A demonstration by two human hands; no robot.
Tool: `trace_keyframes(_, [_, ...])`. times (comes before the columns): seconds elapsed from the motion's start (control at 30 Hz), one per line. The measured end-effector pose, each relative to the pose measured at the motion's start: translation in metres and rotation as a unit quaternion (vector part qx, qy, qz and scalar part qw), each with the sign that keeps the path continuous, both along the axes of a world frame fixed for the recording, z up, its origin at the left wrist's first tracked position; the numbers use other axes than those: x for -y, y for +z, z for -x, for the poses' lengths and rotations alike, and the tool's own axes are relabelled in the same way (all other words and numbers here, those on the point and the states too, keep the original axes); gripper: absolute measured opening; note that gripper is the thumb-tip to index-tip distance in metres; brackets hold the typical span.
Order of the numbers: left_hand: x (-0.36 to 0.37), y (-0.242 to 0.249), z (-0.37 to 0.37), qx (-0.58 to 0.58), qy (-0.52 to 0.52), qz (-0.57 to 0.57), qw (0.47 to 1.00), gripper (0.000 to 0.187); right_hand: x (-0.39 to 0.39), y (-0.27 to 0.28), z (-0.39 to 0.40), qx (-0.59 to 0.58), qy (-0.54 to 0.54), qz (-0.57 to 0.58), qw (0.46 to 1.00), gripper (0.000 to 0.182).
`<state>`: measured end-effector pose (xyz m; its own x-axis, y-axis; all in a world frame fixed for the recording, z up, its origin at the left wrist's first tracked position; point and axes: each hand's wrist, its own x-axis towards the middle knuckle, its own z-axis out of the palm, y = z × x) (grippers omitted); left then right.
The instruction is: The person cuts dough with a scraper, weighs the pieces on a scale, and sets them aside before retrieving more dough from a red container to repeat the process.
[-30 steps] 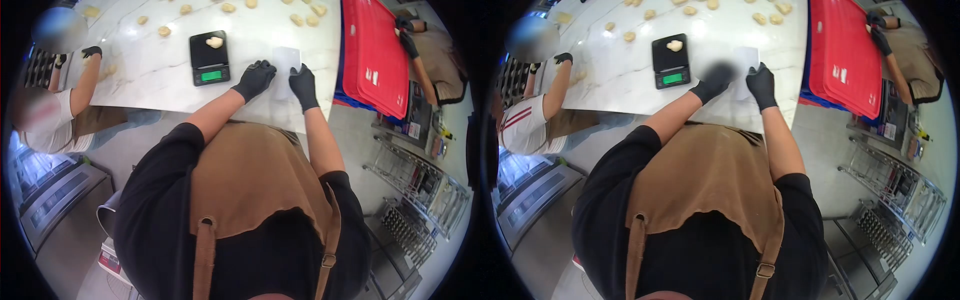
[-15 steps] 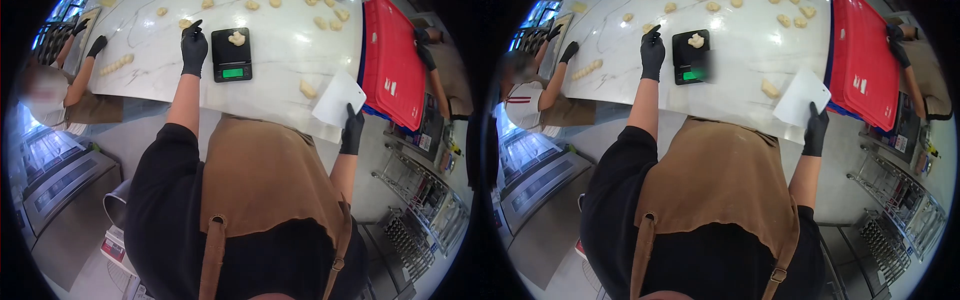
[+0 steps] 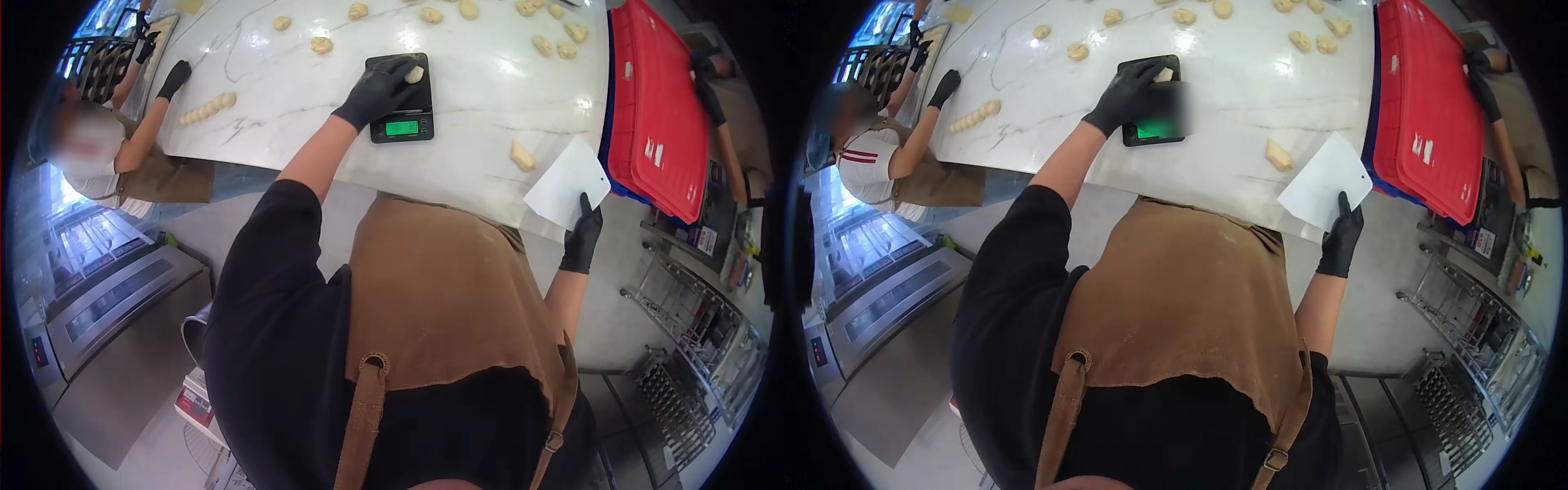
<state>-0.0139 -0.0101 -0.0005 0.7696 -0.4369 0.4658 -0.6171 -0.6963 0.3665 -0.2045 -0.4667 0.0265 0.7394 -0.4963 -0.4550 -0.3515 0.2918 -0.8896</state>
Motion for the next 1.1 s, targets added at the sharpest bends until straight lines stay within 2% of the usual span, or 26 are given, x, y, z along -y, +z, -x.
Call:
trace_keyframes(0.1, [0.012,-0.002,-0.023,-0.081,0.008,0.018,0.997,0.030,0.000,0.003,0.005,-0.006,0.002,0.032,0.999,0.045])
trace_keyframes(0.13, [0.016,-0.016,-0.034,-0.121,0.064,0.118,0.984,0.021,0.000,0.003,0.007,-0.011,0.001,0.046,0.999,0.046])
trace_keyframes(0.23, [0.015,0.032,-0.042,-0.223,0.186,0.111,0.951,0.025,-0.006,0.003,0.012,0.057,0.009,0.033,0.998,0.050])
trace_keyframes(0.27, [0.009,0.048,-0.035,-0.202,0.191,0.132,0.951,0.027,-0.008,0.005,0.016,0.066,0.024,0.039,0.997,0.053])
trace_keyframes(0.37, [-0.034,0.021,-0.042,-0.034,0.140,0.282,0.948,0.023,-0.009,-0.001,0.021,0.069,-0.003,0.032,0.997,0.051])
trace_keyframes(0.4, [-0.052,0.034,-0.043,-0.034,0.152,0.327,0.932,0.013,-0.018,0.010,0.015,0.044,-0.020,0.025,0.998,0.049])
trace_keyframes(0.43, [-0.086,0.043,-0.043,-0.199,0.156,0.453,0.855,0.009,-0.025,0.023,0.009,-0.015,-0.049,0.030,0.998,0.049])
trace_keyframes(0.47, [-0.110,0.065,-0.042,-0.173,0.186,0.428,0.867,0.011,-0.024,0.021,0.010,-0.007,-0.046,0.039,0.998,0.049])
trace_keyframes(0.5, [-0.155,0.058,-0.056,-0.064,0.136,0.421,0.894,0.020,-0.023,0.022,0.009,-0.018,-0.051,0.052,0.997,0.047])
trace_keyframes(0.53, [-0.169,0.083,-0.060,-0.084,0.155,0.588,0.790,0.025,-0.016,0.014,0.009,-0.012,-0.039,0.094,0.995,0.046])
trace_keyframes(0.57, [-0.231,0.071,-0.081,-0.071,0.064,0.655,0.749,0.039,-0.021,0.023,0.007,-0.005,-0.024,0.118,0.993,0.045])
trace_keyframes(0.6, [-0.193,0.133,-0.060,-0.054,0.118,0.661,0.739,0.060,-0.017,0.018,0.006,-0.031,-0.034,0.143,0.989,0.038])
trace_keyframes(0.7, [-0.206,0.160,-0.070,-0.069,0.180,0.607,0.771,0.061,-0.025,0.030,-0.001,-0.044,0.008,0.233,0.971,0.033])
trace_keyframes(0.73, [-0.194,0.146,-0.071,-0.101,0.150,0.571,0.801,0.051,-0.032,0.037,-0.006,-0.050,0.043,0.268,0.961,0.033])
trace_keyframes(0.8, [-0.125,0.114,-0.057,-0.085,0.189,0.319,0.925,0.039,-0.047,0.054,-0.011,-0.067,0.114,0.333,0.934,0.033])
trace_keyframes(0.83, [-0.069,0.074,-0.035,-0.162,0.085,0.348,0.919,0.034,-0.053,0.058,-0.014,-0.067,0.148,0.339,0.927,0.033])
trace_keyframes(0.9, [0.042,-0.007,0.008,-0.343,-0.091,0.389,0.850,0.036,-0.078,0.066,-0.021,-0.045,0.187,0.369,0.909,0.030])
trace_keyframes(0.93, [0.092,0.034,0.033,-0.304,-0.081,0.147,0.938,0.031,-0.088,0.068,-0.023,-0.058,0.215,0.401,0.889,0.028])
trace_keyframes(0.97, [0.134,0.004,0.064,-0.389,-0.090,0.205,0.894,0.024,-0.097,0.068,-0.025,-0.072,0.240,0.433,0.866,0.026])
trace_keyframes(1.0, [0.141,-0.019,0.078,-0.241,-0.113,0.158,0.951,0.024,-0.110,0.066,-0.026,-0.101,0.260,0.442,0.853,0.024])
trace_keyframes(1.03, [0.147,-0.029,0.086,-0.085,-0.134,0.108,0.981,0.024,-0.117,0.058,-0.024,-0.074,0.268,0.498,0.821,0.024])
trace_keyframes(1.1, [0.148,-0.022,0.088,-0.135,-0.138,0.111,0.975,0.024,-0.127,0.045,-0.014,-0.074,0.282,0.544,0.787,0.022])
